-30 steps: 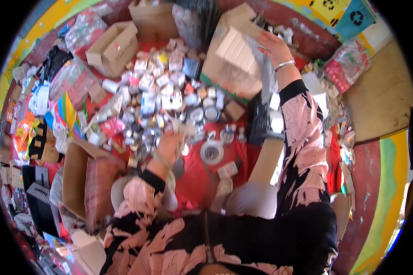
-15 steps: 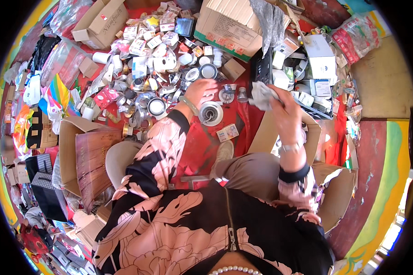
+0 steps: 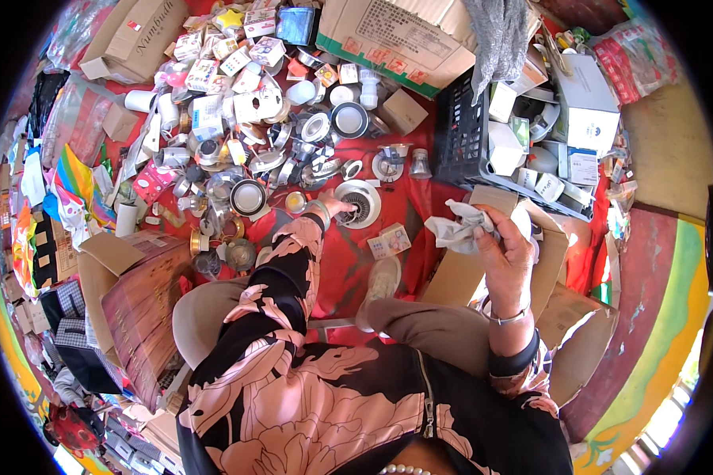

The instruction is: The person sits on the floor and wipes a small white fan with a cloth. They clean the fan's grill and body, turning it over to wipe different sides.

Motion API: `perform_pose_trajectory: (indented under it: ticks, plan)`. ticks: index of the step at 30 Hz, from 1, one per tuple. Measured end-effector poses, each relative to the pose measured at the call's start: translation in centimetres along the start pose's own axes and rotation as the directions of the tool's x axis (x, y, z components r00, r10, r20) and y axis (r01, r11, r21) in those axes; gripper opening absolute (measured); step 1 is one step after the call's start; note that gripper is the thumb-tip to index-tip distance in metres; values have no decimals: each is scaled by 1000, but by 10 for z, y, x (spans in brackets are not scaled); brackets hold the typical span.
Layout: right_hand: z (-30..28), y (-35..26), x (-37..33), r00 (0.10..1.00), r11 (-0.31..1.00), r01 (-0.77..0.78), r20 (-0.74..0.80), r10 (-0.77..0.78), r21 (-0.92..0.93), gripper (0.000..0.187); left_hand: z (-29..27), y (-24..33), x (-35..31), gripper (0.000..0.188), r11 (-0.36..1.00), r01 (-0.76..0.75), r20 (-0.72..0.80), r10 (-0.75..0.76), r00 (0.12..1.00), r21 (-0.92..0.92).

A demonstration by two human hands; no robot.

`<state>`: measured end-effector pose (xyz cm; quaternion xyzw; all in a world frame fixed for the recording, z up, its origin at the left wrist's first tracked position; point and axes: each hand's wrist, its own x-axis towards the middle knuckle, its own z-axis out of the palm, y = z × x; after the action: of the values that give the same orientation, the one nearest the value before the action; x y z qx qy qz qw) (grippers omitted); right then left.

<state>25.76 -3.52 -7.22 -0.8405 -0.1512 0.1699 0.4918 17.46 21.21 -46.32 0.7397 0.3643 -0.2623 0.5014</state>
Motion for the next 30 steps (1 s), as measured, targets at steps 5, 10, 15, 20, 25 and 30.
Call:
perform_pose_trajectory:
  ticks: [5, 10, 15, 20, 25, 30]
  plan:
    - [3, 3, 3, 1000, 1000, 20, 4, -20, 6, 27, 20, 24, -20, 92, 960, -80, -93, 57, 994, -268]
    - [7, 0, 1, 999, 998, -12, 32, 10, 62, 28, 55, 20, -15, 66, 714, -231, -129, 196, 972, -661]
    - [6, -5, 0, 1000, 999, -23, 11, 23, -36, 26, 58, 43, -36, 36, 456, -93, 37, 269, 962, -885]
    - [4, -5, -1, 996, 996, -83, 17, 84, -41, 28, 62, 48, -36, 29, 619, -14, 39, 72, 997, -785]
    - [0, 7, 8, 991, 980, 74, -126, -51, 182, 29, 53, 61, -53, 23, 280, -141, -80, 220, 972, -949]
    - [-5, -13, 3, 904, 852, 348, -379, -195, 391, 26, -1, 147, -163, 30, -50, -18, -44, 591, 806, -999]
